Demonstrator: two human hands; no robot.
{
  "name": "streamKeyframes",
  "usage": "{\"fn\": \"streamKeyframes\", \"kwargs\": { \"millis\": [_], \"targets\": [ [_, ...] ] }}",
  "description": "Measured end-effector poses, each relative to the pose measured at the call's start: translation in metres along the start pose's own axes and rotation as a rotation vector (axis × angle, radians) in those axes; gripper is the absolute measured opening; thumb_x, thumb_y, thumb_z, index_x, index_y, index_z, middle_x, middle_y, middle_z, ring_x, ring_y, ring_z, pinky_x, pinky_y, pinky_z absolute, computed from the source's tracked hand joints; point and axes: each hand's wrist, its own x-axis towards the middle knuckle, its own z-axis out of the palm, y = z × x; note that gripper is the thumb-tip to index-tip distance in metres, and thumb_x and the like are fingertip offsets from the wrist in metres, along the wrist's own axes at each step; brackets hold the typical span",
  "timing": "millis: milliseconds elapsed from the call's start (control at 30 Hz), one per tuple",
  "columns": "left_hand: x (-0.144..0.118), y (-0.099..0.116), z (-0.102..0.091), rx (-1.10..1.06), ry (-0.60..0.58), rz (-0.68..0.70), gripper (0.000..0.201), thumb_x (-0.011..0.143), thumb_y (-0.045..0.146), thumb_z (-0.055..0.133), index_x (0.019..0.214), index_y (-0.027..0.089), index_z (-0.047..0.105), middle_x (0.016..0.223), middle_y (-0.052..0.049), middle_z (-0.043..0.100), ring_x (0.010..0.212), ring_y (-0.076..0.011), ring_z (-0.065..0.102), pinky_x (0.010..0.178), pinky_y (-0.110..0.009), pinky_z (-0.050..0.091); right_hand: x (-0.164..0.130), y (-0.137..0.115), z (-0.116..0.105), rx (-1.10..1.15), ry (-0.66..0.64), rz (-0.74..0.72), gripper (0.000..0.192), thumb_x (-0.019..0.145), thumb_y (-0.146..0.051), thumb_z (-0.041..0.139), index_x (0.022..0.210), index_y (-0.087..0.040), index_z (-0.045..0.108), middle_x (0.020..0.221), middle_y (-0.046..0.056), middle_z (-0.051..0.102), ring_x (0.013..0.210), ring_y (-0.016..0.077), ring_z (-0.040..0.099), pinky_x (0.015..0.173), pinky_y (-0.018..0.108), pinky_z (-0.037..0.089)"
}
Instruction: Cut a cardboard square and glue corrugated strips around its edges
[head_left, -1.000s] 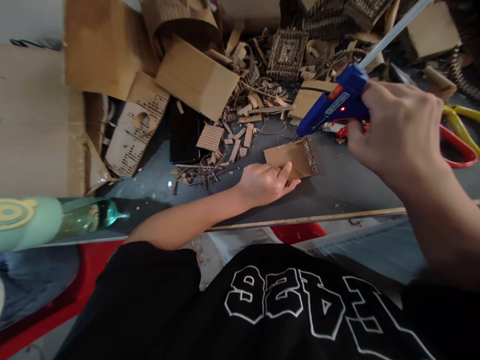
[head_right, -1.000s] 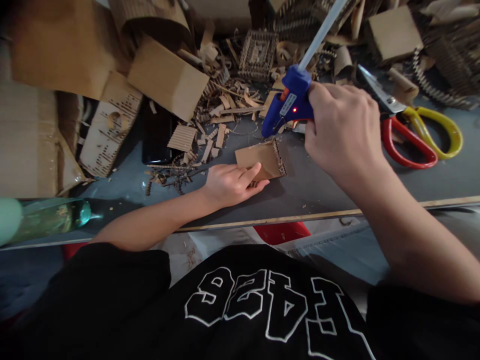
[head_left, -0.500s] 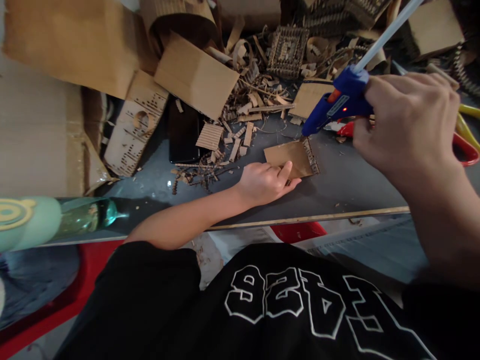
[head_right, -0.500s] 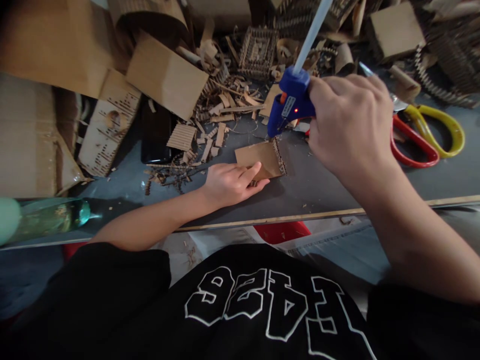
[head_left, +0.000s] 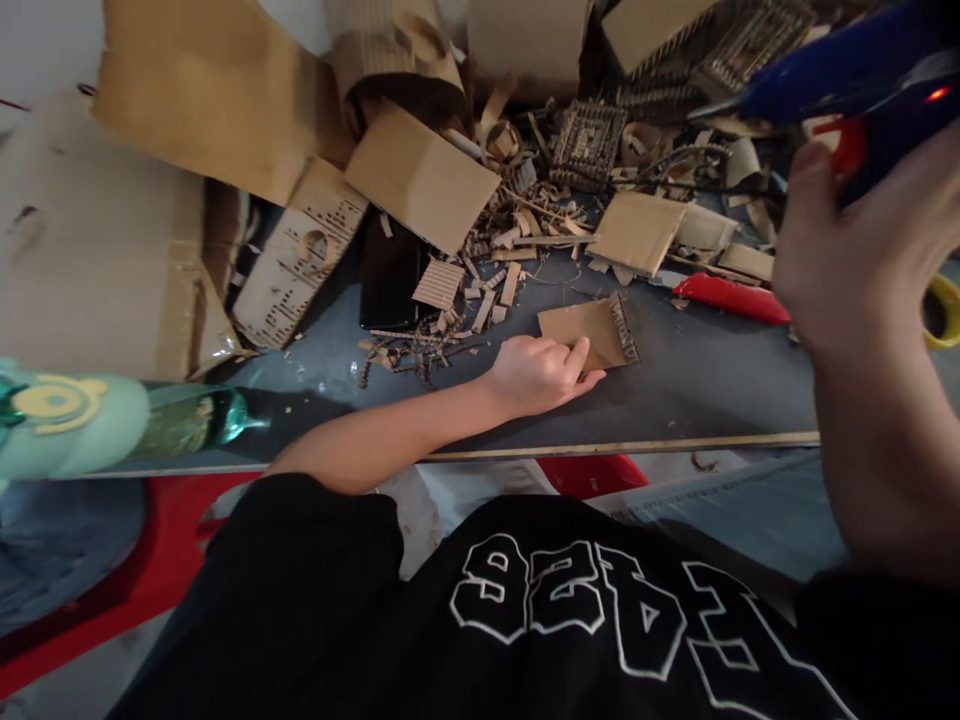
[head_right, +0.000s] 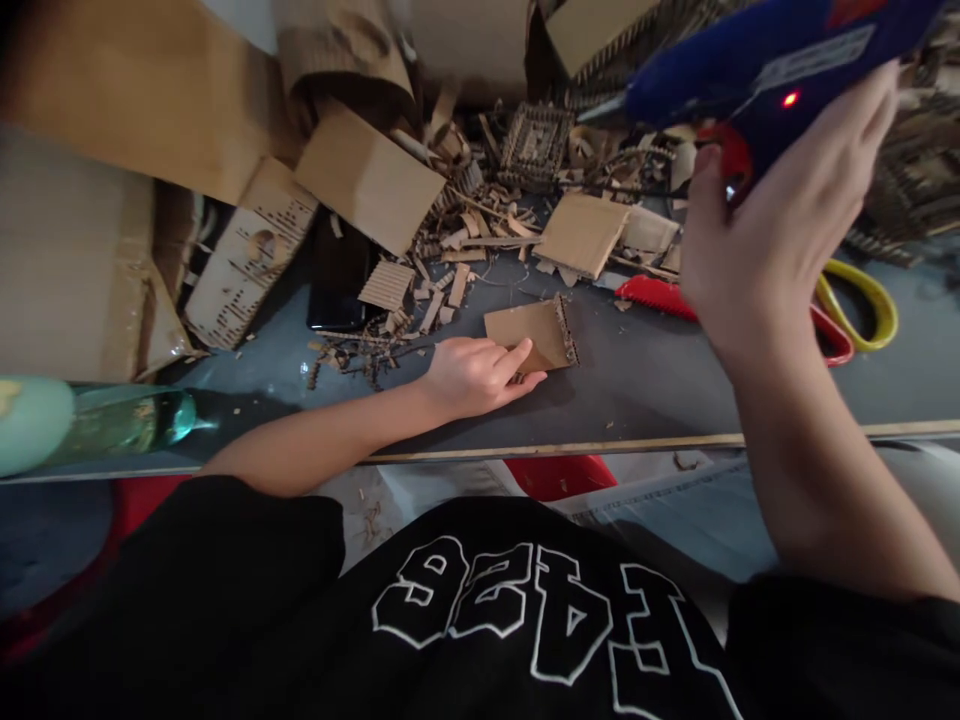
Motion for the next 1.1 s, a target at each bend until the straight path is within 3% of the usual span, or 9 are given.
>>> {"fn": "streamKeyframes", "kwargs": {
  "millis": [100,200,267,367,467,567,767,967,1100],
  "targets": [
    [0.0,-0.002,-0.009,-0.049,0.042,-0.051,0.057,0.095,0.058,0.044,0.099,0.009,0.074,0.059,-0.005,0.068,0.054,-0.0187,0.066,0.044,-0.027,0.039,0.006,-0.005,0.009,-0.072,-0.159,0.208,0.086,0.073,-0.027,0.075,0.146,0.004,0.04,0.152,0.033,0.036,0.145,0.0401,0.036,0.113,0.048,0.033],
    [0.004,-0.011,-0.024,-0.203,0.013,-0.247,0.043,0.095,0.039,0.038,0.116,0.01,0.061,0.075,-0.006,0.071,0.062,-0.0176,0.066,0.052,-0.028,0.046,-0.001,-0.01,0.021,-0.098,-0.247,0.217,0.069,0.078,-0.029,0.075,0.136,0.001,0.051,0.145,0.033,0.042,0.131,0.0356,0.051,0.104,0.043,0.04],
    [0.01,-0.021,-0.03,-0.287,0.009,-0.364,0.034,0.095,0.022,0.034,0.121,0.011,0.053,0.091,-0.01,0.072,0.077,-0.0174,0.068,0.067,-0.029,0.053,-0.008,-0.008,0.029,-0.115,-0.262,0.163,0.063,0.083,-0.036,0.072,0.132,-0.001,0.055,0.144,0.032,0.042,0.129,0.036,0.052,0.104,0.044,0.039],
    [0.021,-0.036,-0.027,-0.337,0.022,-0.415,0.026,0.1,0.017,0.031,0.116,0.015,0.051,0.104,-0.013,0.07,0.101,-0.0197,0.068,0.091,-0.033,0.054,-0.02,-0.004,0.033,-0.147,-0.161,0.042,0.058,0.086,-0.043,0.068,0.129,-0.005,0.059,0.141,0.03,0.046,0.134,0.0406,0.044,0.109,0.051,0.032],
    [0.029,-0.046,-0.017,-0.414,-0.08,-0.463,0.024,0.103,0.019,0.032,0.121,0.017,0.049,0.109,-0.012,0.073,0.099,-0.0186,0.071,0.086,-0.032,0.055,-0.032,-0.004,0.028,-0.116,-0.038,-0.16,0.054,0.091,-0.046,0.057,0.134,-0.013,0.055,0.146,0.025,0.044,0.139,0.0411,0.035,0.112,0.055,0.027],
    [0.033,-0.049,-0.012,-0.417,-0.16,-0.527,0.024,0.105,0.021,0.038,0.127,0.017,0.047,0.106,-0.012,0.075,0.085,-0.0174,0.073,0.074,-0.029,0.055,-0.041,-0.006,0.024,-0.073,-0.04,-0.358,0.05,0.096,-0.05,0.042,0.134,-0.019,0.055,0.15,0.019,0.043,0.14,0.037,0.035,0.112,0.054,0.028],
    [0.038,-0.054,-0.018,-0.28,-0.126,-0.441,0.007,0.091,0.022,0.07,0.093,0.017,0.074,0.099,-0.006,0.076,0.099,-0.0211,0.07,0.087,-0.033,0.055,-0.048,-0.004,0.03,-0.003,-0.272,-0.498,0.049,0.093,-0.04,0.037,0.137,-0.031,0.056,0.135,0.014,0.056,0.128,0.0378,0.043,0.1,0.06,0.033],
    [0.042,-0.054,-0.016,-0.205,-0.214,-0.376,0.015,0.093,0.022,0.066,0.095,0.021,0.081,0.092,-0.006,0.079,0.094,-0.0228,0.07,0.082,-0.036,0.055,-0.053,-0.006,0.038,0.147,-0.349,-0.524,0.043,0.09,-0.043,0.04,0.114,-0.021,0.067,0.106,0.012,0.068,0.11,0.0325,0.059,0.091,0.048,0.044],
    [0.043,-0.057,-0.013,-0.187,-0.208,-0.315,0.025,0.098,0.021,0.056,0.099,0.02,0.081,0.093,-0.009,0.077,0.095,-0.0229,0.067,0.08,-0.036,0.055,-0.058,-0.006,0.039,0.198,-0.459,-0.497,0.059,0.078,-0.054,0.051,0.122,-0.018,0.064,0.085,0.006,0.071,0.08,0.027,0.065,0.07,0.038,0.045]
  ]
}}
